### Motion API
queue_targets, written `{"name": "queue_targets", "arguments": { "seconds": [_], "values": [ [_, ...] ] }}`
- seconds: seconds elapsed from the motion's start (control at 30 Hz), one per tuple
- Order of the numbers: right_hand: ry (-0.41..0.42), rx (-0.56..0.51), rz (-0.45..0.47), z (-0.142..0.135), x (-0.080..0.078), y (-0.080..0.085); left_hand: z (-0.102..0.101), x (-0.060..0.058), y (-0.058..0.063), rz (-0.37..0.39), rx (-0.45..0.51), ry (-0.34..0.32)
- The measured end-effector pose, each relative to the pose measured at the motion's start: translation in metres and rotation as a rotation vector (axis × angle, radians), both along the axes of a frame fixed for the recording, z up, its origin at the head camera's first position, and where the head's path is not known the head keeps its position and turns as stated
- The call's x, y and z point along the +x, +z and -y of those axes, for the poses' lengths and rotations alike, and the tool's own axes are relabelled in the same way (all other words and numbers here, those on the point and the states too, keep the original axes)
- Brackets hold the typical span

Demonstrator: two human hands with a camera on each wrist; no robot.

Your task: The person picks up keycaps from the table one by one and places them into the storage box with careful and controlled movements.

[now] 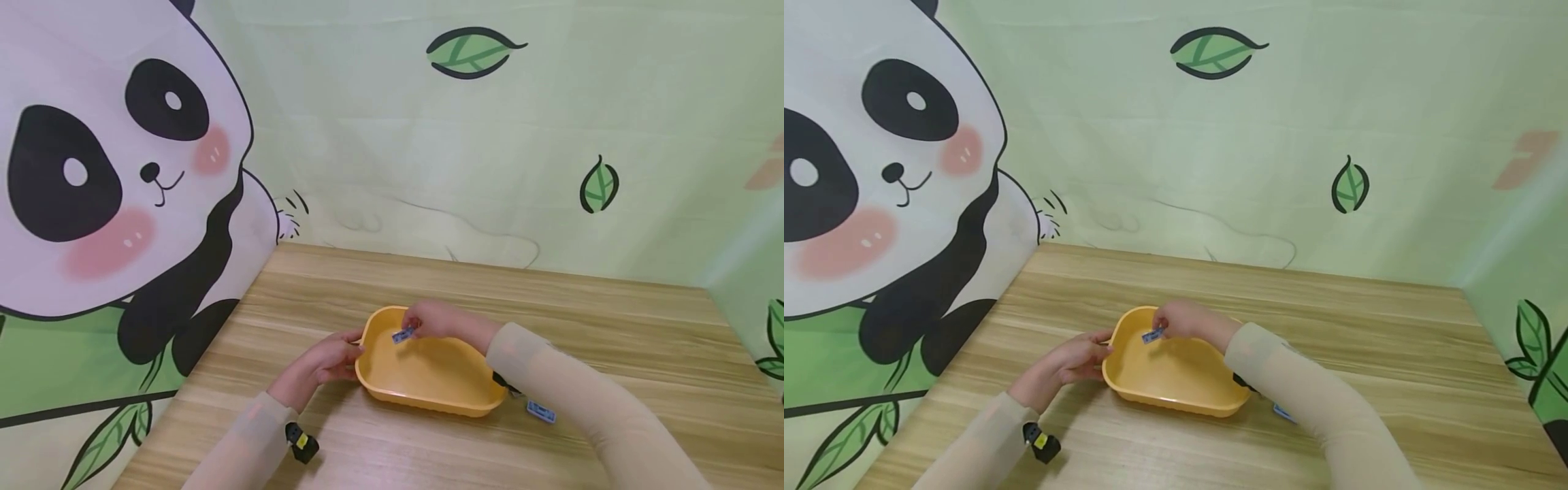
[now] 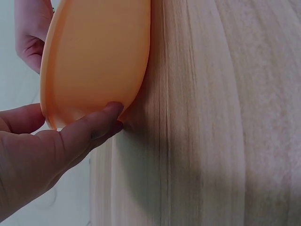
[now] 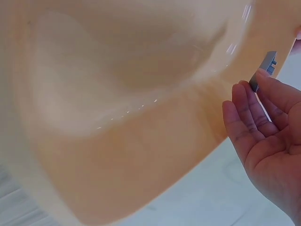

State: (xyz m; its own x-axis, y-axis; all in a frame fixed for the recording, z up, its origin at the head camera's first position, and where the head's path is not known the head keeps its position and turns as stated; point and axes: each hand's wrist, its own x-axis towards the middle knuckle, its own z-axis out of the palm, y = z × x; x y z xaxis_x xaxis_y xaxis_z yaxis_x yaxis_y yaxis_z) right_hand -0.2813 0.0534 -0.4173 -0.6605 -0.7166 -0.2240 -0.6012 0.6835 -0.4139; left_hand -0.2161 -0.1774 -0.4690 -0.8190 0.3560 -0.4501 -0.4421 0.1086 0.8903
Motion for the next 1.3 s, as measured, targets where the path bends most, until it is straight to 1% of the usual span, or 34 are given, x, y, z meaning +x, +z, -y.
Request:
{"name": "queue_targets", "arguments": {
  "seconds": [0.17,0.53,0.63,0.8,0.93,1.1,1.3],
  "values": [
    [0.011,-0.001,-0.004,0.007,0.000,-0.001,0.000,0.001,0.000,0.004,-0.010,0.003],
    [0.017,0.020,-0.048,0.021,-0.005,-0.016,-0.001,0.000,0.003,0.012,0.006,0.004],
    [0.016,0.015,-0.042,0.025,-0.006,-0.021,-0.001,0.001,0.002,0.011,0.004,0.006],
    [0.001,0.003,-0.005,0.029,-0.008,-0.031,0.000,0.000,0.001,0.009,0.003,0.004],
    [-0.010,0.005,-0.011,0.029,-0.010,-0.036,-0.001,-0.001,0.001,0.012,0.004,0.004],
    [0.025,0.007,-0.031,0.029,-0.010,-0.038,0.000,0.001,0.001,0.009,0.000,-0.004],
    [0.044,0.003,-0.031,0.031,-0.010,-0.038,0.000,0.002,0.001,0.000,0.004,-0.003]
  ]
}}
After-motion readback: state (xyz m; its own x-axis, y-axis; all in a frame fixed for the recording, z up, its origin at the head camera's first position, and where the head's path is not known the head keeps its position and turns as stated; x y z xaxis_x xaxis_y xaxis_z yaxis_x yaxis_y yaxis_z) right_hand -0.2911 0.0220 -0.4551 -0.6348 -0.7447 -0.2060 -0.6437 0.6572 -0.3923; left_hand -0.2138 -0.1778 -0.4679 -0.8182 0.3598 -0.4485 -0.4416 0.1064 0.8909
